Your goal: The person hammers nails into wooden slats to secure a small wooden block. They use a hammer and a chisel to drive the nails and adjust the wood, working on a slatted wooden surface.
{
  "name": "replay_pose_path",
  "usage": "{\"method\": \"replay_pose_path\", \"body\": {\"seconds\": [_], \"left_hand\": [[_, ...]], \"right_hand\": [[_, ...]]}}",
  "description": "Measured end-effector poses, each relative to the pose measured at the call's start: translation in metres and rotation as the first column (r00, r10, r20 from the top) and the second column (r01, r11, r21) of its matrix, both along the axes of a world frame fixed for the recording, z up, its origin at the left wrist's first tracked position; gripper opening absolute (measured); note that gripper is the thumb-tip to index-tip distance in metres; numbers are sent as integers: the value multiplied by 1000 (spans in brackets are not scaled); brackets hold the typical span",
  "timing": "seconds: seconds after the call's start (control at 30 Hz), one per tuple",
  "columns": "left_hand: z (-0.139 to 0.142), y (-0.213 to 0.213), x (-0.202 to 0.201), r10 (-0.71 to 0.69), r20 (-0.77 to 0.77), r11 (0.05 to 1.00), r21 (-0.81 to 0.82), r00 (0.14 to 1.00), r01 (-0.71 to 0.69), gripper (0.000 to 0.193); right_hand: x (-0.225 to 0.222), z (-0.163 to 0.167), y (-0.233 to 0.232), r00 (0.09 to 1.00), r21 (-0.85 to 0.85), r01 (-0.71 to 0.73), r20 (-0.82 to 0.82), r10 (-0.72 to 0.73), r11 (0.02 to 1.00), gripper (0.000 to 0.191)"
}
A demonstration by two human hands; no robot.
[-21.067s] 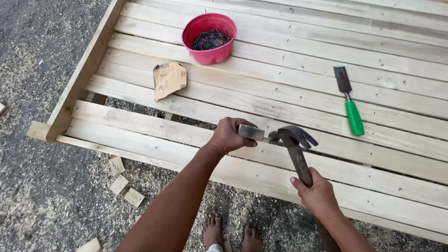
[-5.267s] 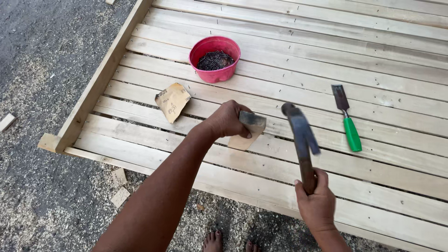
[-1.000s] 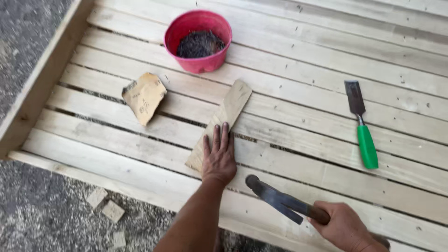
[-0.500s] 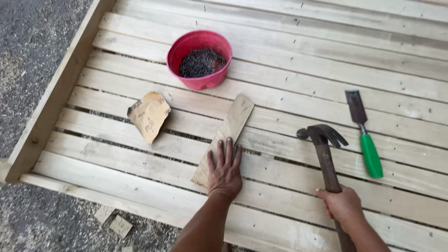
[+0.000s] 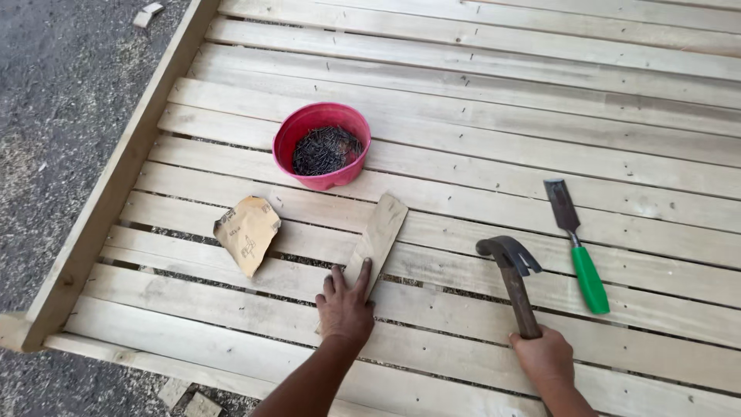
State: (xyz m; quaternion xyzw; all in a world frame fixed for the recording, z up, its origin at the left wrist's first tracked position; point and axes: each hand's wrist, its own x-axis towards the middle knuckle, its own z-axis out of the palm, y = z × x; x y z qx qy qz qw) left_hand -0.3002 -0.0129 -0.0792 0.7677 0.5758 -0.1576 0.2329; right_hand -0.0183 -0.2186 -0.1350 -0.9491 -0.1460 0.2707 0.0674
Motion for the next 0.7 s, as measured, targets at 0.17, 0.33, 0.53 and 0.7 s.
{"method": "replay_pose_path", "body": {"seconds": [0.17,0.33,0.53,0.7], "left_hand": [[31,9,5,-60,13,995,-84,998,61,101],[66,-1,13,-21,72,969,-245,997,38,106],[110,-23,6,-139,71,916,-371,988,156,107],[138,-13,17,-125,39,887,-443,991,130,100]], "right_hand": [[-1,-2,-1,1000,-23,19,-23,-20,1000,43],[-2,2,2,999,-6,12,-31,-12,1000,41],[0,1,6,999,-33,-6,-54,5,999,39],[1,-2,7,999,-29,-15,-44,14,999,41]]}}
